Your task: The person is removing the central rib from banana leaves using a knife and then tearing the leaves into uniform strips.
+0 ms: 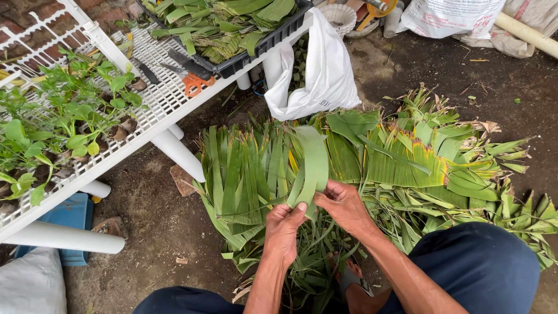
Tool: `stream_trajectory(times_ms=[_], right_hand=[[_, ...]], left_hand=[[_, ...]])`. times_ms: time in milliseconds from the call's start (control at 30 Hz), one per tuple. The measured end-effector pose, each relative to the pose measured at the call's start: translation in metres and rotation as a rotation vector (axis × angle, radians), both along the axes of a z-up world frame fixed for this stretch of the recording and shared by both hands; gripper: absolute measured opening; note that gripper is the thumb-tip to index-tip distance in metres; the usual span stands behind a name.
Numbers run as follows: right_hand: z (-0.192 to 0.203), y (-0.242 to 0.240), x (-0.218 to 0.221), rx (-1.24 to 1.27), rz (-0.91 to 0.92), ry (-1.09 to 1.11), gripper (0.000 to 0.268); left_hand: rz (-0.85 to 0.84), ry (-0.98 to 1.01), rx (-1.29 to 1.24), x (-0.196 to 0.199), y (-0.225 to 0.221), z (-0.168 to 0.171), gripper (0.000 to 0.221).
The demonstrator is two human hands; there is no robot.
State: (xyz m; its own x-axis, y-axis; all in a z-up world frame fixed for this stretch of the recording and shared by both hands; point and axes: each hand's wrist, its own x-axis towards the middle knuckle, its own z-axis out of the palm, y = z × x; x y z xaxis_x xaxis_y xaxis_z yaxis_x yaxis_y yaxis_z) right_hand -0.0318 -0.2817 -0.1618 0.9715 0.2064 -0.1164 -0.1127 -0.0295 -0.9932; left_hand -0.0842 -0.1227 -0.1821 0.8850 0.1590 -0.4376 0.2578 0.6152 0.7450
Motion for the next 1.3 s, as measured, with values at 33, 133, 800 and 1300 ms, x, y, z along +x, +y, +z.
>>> stream_trajectory(times_ms=[33,133,800,1300], right_hand=[[0.001,0.001,0.002,0.069,0.038,0.002,0.01],[0.008,0.002,0.011,0.166,0.003,0.018,0.017],[0.016,0.008,0.02,0.076,-0.159,0.365,0.04],[-0.012,-0.003,0.037,0.293,-0.303,0.239,0.015]], left_hand=[[-0.025,-0.025,0.012,0.0,0.001,0.002,0.017],[-0.082,-0.063,0.023,-0.001,0.001,0.006,0.017],[0.146,-0.235,-0.167,0.006,-0.009,-0.002,0.02],[0.233,-0.122,0.025,0.002,-0.019,-0.01,0.033]])
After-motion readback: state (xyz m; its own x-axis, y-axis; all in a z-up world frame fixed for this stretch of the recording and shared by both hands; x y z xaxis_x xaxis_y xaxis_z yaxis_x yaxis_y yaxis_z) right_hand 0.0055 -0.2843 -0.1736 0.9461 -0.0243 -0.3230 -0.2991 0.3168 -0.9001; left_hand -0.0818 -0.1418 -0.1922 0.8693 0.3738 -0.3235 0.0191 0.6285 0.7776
